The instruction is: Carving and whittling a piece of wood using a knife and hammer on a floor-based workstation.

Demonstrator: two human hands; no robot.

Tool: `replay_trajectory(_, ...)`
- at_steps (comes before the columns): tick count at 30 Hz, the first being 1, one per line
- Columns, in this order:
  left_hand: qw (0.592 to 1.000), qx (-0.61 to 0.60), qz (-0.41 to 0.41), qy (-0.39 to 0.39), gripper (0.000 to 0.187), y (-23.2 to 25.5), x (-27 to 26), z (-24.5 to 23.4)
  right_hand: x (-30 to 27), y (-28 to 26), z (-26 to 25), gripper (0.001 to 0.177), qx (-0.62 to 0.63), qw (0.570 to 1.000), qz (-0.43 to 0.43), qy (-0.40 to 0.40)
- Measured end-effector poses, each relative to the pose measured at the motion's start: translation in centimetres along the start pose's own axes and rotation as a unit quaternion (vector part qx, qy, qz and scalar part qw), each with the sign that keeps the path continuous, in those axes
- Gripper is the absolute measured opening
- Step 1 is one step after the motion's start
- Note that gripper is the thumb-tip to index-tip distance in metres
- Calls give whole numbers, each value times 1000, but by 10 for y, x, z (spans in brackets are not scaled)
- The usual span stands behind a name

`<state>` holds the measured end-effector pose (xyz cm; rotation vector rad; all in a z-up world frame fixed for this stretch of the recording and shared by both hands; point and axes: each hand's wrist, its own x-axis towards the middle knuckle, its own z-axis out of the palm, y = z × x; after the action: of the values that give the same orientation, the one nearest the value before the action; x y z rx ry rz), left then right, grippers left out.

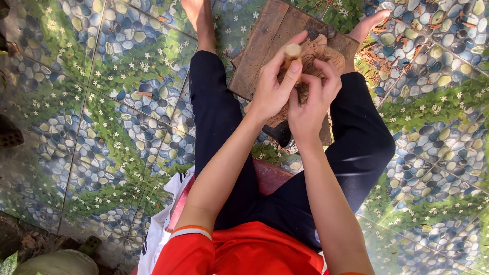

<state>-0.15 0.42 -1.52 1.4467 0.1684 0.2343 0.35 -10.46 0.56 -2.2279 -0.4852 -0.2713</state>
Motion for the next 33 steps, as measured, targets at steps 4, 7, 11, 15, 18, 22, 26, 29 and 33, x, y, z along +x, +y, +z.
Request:
replay_trajectory(4,994,99,-1,35,56,1,-1,2,3,-8,-18,21,96,992,66,42)
replay_trajectory(7,989,132,-20,68,49,7,0,7,5,-11,-45,17,192,970,139,62)
replay_trajectory(11,981,181,4,66,42,40,-1,7,4,-3,-83,35,434,889,84,117)
replay_trajectory(15,984,163,64,16,42,66,-11,-1,6,-12,-113,21,490,855,149,76)
replay_trajectory(18,971,217,101,-24,43,76,-16,-4,1,-25,-112,75,418,901,107,34)
replay_trajectory(22,940,316,120,-51,39,60,-17,-13,-19,-4,-80,27,442,863,166,180)
replay_trajectory(26,920,361,128,-83,33,50,-18,-15,-30,-13,-64,20,416,889,171,82)
replay_trajectory(29,907,389,125,-101,31,54,-15,-15,-45,-7,-58,45,475,859,187,43)
replay_trajectory(33,887,424,140,-119,31,55,-10,-18,-60,5,-67,72,475,863,169,27)
